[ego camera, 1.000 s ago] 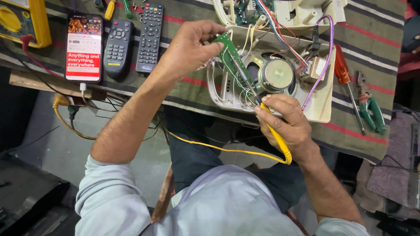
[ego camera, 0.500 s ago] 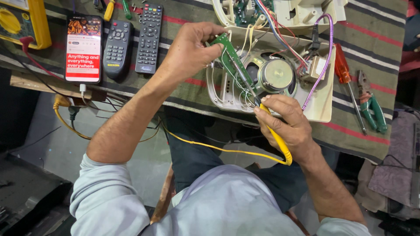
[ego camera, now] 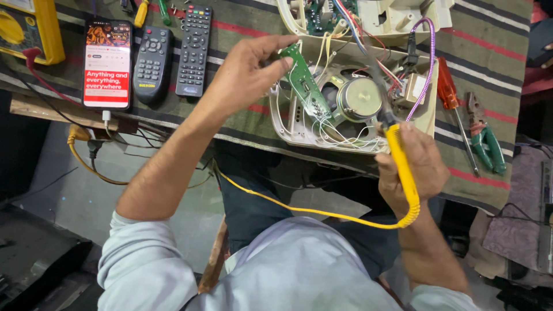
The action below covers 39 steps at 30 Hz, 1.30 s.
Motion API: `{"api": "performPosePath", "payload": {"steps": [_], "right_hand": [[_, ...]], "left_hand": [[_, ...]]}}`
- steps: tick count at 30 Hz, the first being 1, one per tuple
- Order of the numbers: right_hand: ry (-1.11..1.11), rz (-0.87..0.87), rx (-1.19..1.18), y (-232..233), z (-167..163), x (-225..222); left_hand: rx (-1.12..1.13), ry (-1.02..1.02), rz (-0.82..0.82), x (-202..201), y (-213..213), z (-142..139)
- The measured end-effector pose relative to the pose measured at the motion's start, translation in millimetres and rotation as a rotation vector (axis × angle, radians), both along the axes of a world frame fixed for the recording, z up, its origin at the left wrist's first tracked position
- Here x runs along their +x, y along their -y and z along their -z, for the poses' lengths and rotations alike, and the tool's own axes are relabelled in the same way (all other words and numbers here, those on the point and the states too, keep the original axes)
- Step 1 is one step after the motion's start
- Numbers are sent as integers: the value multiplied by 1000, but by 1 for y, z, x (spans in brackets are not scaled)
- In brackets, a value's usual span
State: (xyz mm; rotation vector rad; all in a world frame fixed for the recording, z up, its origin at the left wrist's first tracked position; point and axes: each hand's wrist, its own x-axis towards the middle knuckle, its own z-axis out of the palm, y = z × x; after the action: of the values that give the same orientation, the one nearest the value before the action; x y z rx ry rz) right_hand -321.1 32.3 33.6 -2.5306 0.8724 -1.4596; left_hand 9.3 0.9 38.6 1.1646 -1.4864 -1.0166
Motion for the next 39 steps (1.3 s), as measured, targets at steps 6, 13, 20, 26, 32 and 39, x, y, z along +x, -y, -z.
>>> {"api": "performPosePath", "payload": {"steps": [6,13,20,26,32,39], "right_hand": [[161,-157,106,6,2,22],[110,-119,200,3,1,35],[142,-98,270,3,5,29],[221,-131,319,-2,14,20],[249,-77,450,-18,12,0],[95,49,345,-29,12,5]], "left_hand": [[-146,258,-210,-13,-15,-5],[-91,475,-214,-19,-19,-8],[-200,491,-85,-10,-20,-7],[-178,464,-71,-11,-23,-7],[-273,422,-68,-8,-24,-3],[-398,362,-18,0,-15,5]]}}
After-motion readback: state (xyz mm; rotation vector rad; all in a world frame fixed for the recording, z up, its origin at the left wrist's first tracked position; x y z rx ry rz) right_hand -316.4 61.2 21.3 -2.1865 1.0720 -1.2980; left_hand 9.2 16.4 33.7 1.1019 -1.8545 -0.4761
